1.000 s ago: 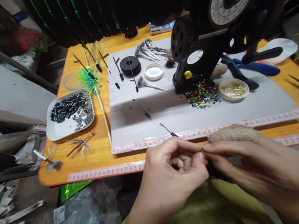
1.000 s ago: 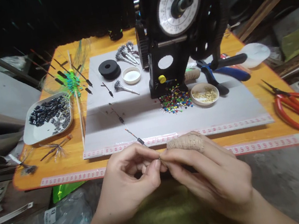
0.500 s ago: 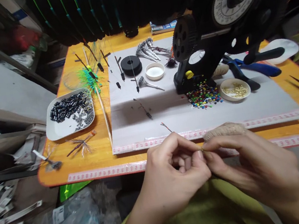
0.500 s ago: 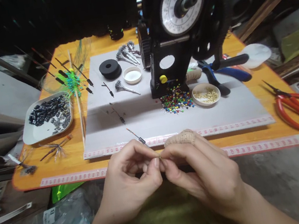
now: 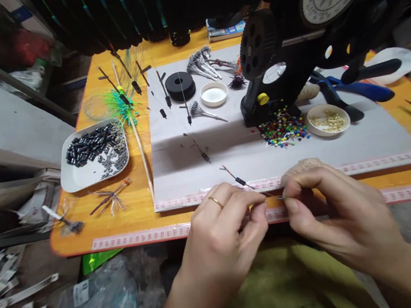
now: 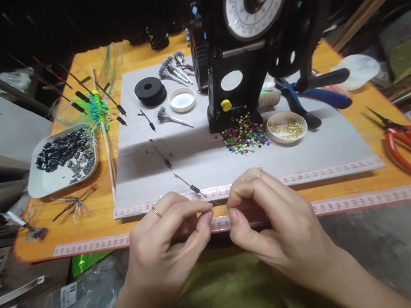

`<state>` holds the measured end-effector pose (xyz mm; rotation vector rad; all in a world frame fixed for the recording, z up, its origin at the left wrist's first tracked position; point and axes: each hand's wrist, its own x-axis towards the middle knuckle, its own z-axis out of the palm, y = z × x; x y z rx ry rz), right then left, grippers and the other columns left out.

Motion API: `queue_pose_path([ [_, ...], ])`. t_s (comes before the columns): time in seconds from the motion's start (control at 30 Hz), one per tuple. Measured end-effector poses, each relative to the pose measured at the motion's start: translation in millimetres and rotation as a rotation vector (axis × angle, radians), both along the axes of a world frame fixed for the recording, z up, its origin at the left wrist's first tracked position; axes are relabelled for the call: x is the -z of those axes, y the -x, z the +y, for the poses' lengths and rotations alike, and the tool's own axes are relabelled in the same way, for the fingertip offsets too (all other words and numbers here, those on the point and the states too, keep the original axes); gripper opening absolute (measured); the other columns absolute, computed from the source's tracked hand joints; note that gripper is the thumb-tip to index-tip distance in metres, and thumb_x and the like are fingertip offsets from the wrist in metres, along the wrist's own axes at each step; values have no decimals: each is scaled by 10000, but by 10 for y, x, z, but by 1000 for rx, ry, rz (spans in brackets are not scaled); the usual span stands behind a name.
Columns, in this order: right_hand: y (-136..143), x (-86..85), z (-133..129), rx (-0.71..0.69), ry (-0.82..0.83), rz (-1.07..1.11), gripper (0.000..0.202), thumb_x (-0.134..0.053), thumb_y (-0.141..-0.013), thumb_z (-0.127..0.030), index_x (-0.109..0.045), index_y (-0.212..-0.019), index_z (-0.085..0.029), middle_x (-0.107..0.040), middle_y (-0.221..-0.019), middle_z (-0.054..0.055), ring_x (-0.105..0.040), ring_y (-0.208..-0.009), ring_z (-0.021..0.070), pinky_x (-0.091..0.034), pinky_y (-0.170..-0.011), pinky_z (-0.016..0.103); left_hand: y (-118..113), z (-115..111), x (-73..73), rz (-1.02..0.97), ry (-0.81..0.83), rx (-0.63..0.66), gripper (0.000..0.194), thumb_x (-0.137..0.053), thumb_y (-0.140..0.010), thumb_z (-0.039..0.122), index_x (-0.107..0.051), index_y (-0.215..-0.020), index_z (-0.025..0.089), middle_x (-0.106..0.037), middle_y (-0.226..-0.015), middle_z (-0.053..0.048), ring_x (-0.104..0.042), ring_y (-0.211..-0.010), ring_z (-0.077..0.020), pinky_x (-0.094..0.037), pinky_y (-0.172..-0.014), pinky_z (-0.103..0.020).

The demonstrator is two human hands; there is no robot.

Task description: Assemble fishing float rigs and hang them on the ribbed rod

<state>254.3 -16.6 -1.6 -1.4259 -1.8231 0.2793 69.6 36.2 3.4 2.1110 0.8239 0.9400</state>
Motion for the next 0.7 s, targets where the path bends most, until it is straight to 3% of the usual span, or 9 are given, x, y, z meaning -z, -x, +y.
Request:
queue_pose_path([
  [0.27,-31,97,103,31,-111,-265,141,-602,-873,-83,-509,-894,-186,-577,-775,32,-516,-724,190,-403,-680,342,90,218,2,231,-247,-123,108,-590,-881,103,-675,-855,163,-591,-792,-46,-517,-799,-190,-470,-699,-327],
  [0.7,-30,135,163,28,-82,-349,109,-630,-880,-149,-527,-872,-183,-594,-742,49,-531,-685,209,-379,-638,357,132,276,-38,359,-217,-88,109,-562,-907,146,-645,-837,159,-610,-903,-83,-483,-900,-229,-477,-777,-385],
])
